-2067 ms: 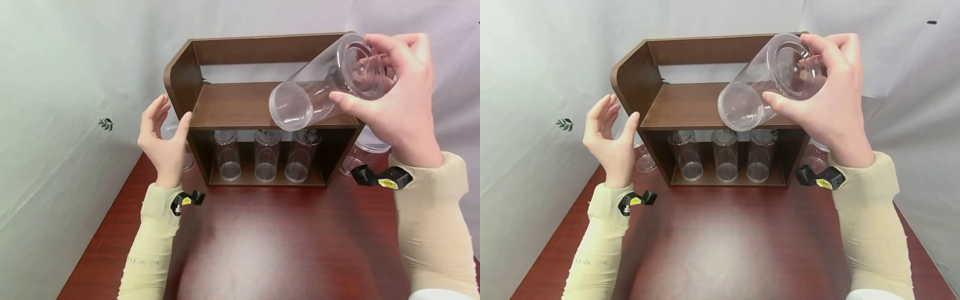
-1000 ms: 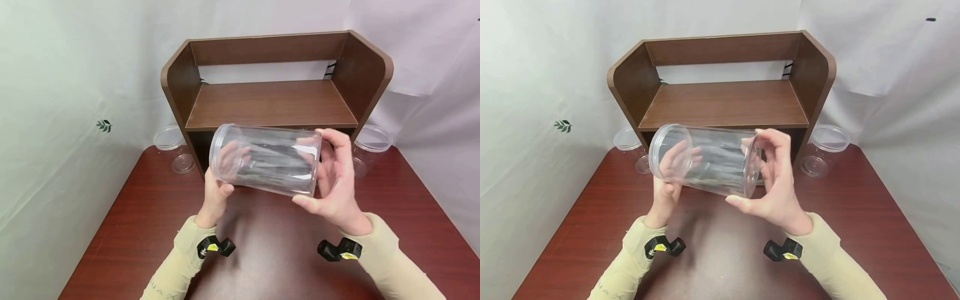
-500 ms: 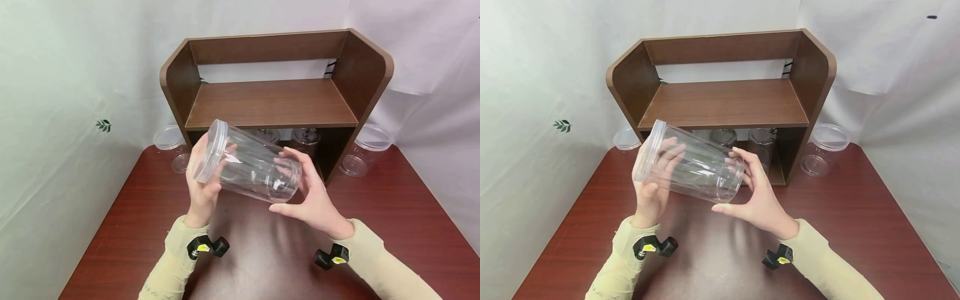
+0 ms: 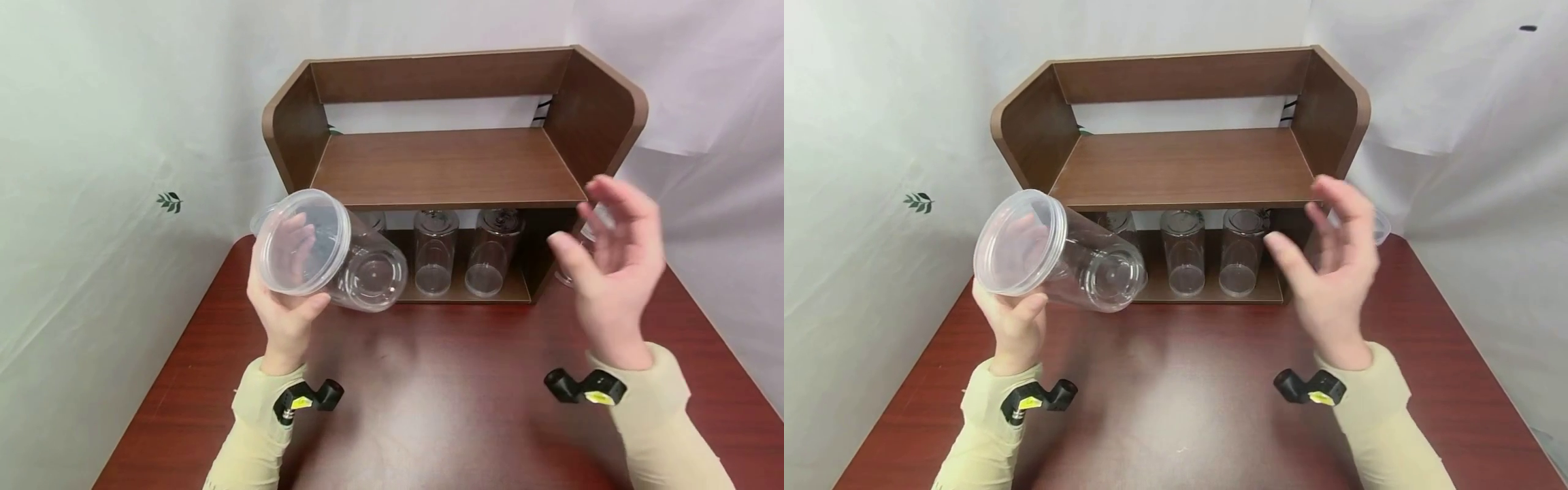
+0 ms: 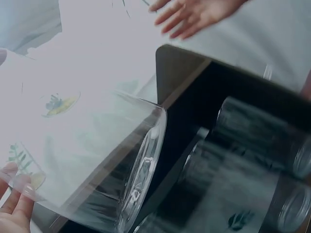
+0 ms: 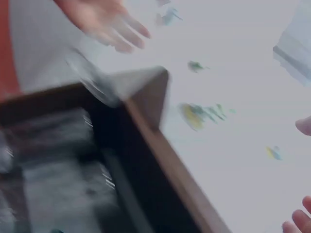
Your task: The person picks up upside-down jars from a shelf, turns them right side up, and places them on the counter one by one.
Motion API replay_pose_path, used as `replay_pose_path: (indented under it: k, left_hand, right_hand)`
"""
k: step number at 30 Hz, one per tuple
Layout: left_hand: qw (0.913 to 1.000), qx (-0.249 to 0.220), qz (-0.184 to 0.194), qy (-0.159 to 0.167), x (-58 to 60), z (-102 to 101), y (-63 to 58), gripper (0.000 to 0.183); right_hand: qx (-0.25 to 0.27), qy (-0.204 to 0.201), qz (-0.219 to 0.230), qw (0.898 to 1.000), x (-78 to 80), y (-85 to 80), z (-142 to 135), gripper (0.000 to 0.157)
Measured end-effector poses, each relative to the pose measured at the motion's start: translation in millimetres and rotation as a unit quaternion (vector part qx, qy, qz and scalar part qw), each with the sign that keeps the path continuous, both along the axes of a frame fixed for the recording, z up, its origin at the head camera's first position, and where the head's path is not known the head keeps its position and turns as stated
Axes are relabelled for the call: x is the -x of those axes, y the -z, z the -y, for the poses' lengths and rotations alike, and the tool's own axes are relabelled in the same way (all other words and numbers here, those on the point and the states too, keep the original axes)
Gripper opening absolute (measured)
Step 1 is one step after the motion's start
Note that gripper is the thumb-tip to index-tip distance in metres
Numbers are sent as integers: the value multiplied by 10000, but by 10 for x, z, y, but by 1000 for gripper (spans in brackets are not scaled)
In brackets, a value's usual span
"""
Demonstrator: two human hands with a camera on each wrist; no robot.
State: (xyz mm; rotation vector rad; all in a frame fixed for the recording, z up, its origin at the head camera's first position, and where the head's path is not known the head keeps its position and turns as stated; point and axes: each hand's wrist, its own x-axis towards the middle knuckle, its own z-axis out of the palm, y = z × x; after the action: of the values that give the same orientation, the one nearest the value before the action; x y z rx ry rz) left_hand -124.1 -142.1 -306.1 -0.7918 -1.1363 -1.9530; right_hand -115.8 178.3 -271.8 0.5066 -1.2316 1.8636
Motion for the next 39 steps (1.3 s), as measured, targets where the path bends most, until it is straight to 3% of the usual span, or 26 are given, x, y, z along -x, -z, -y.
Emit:
replay_pose_path:
  k: [3, 6, 10, 14, 18, 21, 26, 30, 34, 39]
  left_hand:
    - [9994, -59, 45, -348, -7, 88, -11, 102]
    - [9974, -109, 98, -709, -23, 171, -34, 102]
    - [9938, -126, 150, -1091, -61, 281, -53, 102]
    - [9914, -32, 201, -1294, -81, 422, -51, 99]
    - [9879, 59, 317, -1516, -42, 607, -49, 97]
    - [9848, 7, 450, -1678, 4, 759, -27, 95]
    - [9785, -51, 832, -1885, 51, 973, 55, 88]
    - [9678, 242, 1336, -2119, 41, 1029, 117, 79]
    - [9501, 873, 1848, -2357, 30, 1067, 194, 76]
    - [9306, 1404, 2486, -2291, 148, 1252, 441, 83]
  right_hand:
    - [587, 451, 62, 9972, 55, -140, -141, 60]
    - [790, 644, 321, 9943, 154, -213, -281, 59]
    - [640, 628, 934, 9916, 314, -197, -467, 62]
    - [-70, 499, 1484, 9876, 488, -108, -613, 59]
    - [-1365, 1334, 1893, 9632, 593, 2, -680, 49]
    - [-1946, 2264, 2092, 9312, 596, 61, -687, 43]
    - [-2073, 2679, 1946, 9205, 537, 40, -621, 39]
    - [-2284, 2861, 1743, 9141, 490, -5, -556, 37]
    - [-2456, 2970, 1573, 9092, 513, 24, -560, 38]
    - [-2623, 3061, 1550, 9019, 582, 90, -625, 40]
